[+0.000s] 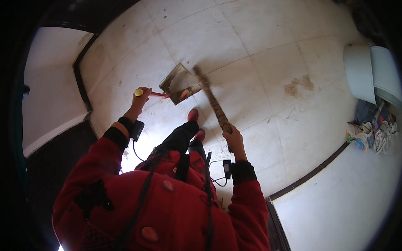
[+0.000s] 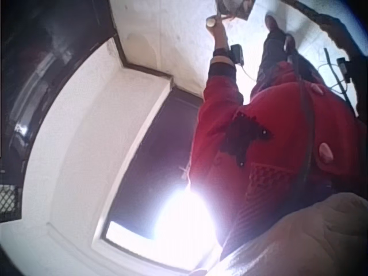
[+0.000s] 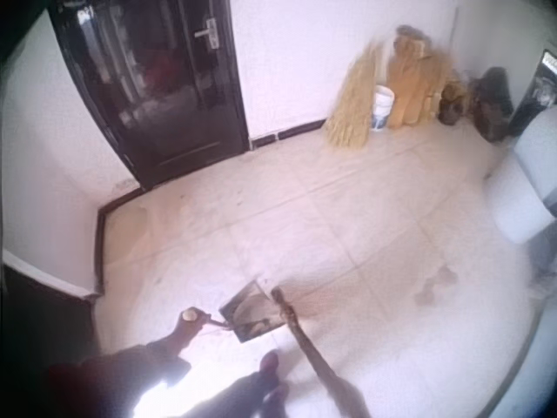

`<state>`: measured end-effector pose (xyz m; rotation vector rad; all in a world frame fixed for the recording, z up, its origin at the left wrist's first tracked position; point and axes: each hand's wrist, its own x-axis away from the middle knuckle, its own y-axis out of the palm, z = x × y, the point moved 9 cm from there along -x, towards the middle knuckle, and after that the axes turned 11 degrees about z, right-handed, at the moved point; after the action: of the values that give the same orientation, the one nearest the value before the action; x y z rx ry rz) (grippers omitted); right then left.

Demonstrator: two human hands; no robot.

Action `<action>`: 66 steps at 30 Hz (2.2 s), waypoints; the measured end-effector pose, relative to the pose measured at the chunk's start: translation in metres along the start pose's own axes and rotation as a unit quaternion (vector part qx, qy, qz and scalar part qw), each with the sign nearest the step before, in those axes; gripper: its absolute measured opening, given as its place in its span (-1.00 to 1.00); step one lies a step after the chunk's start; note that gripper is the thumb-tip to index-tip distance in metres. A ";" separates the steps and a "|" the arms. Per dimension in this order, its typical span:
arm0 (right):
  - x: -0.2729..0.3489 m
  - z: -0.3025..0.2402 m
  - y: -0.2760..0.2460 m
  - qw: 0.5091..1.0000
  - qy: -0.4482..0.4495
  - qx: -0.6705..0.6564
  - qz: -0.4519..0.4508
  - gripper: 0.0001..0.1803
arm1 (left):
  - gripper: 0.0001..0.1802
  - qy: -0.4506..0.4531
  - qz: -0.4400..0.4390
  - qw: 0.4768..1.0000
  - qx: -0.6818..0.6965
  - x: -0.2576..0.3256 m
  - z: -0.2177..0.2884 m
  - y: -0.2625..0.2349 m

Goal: The person assembles a chandelier by attaching multiple plastic bottles to a metal frame, then moves the assembly outside. Afterward, they sweep the floor with a broom and dustpan, collecting debris into the dustpan.

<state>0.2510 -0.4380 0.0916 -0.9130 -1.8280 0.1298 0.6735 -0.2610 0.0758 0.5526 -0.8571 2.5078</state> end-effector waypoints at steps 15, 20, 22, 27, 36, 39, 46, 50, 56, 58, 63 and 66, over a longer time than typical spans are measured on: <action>0.037 0.102 -0.116 0.932 0.212 -0.261 0.135 -0.49 | -0.68 -0.029 0.028 0.999 -0.014 -0.006 0.014 -0.014; 0.031 0.178 -0.161 0.835 0.271 -0.421 0.228 -0.74 | -0.80 -0.059 0.047 0.996 0.047 0.020 -0.002 -0.023; 0.025 0.217 -0.185 0.800 0.270 -0.474 0.250 -0.86 | -0.81 -0.040 0.063 0.995 0.072 0.043 -0.003 -0.021; -0.003 0.296 -0.241 0.739 0.336 -0.516 0.272 -0.83 | -0.82 -0.076 0.142 0.981 0.112 0.104 -0.007 -0.011; -0.065 0.187 -0.255 0.887 0.274 -0.320 0.192 -0.89 | -0.85 -0.096 0.191 0.964 0.160 0.095 0.020 -0.028; -0.089 0.126 -0.231 0.941 0.173 -0.252 0.145 -0.73 | -0.85 -0.121 0.235 0.955 0.132 0.084 0.013 -0.035; -0.120 0.024 -0.153 0.994 0.044 -0.090 0.047 -0.55 | -0.81 -0.123 0.197 0.966 0.115 0.083 -0.028 -0.049; -0.128 -0.015 -0.096 0.999 -0.034 0.012 0.004 -0.51 | -0.82 -0.149 0.242 0.954 0.095 0.081 -0.065 -0.051; -0.099 -0.042 -0.052 0.987 -0.080 0.109 -0.091 -0.49 | -0.81 -0.094 0.223 0.965 0.105 0.096 -0.070 -0.040; -0.081 -0.057 -0.043 0.975 -0.113 0.150 -0.122 -0.46 | -0.79 -0.112 0.210 0.965 0.108 0.104 -0.070 -0.038; -0.042 -0.083 -0.056 0.953 -0.107 0.211 -0.187 -0.41 | -0.73 -0.069 0.203 0.972 0.090 0.108 -0.060 -0.040; -0.025 -0.095 -0.072 0.947 -0.098 0.222 -0.212 -0.42 | -0.74 -0.064 0.178 0.973 0.130 0.108 -0.064 -0.036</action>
<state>0.2970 -0.5340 0.1505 -0.1871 -2.0230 0.3541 0.5877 -0.1648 0.0992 0.7049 -0.7285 2.9684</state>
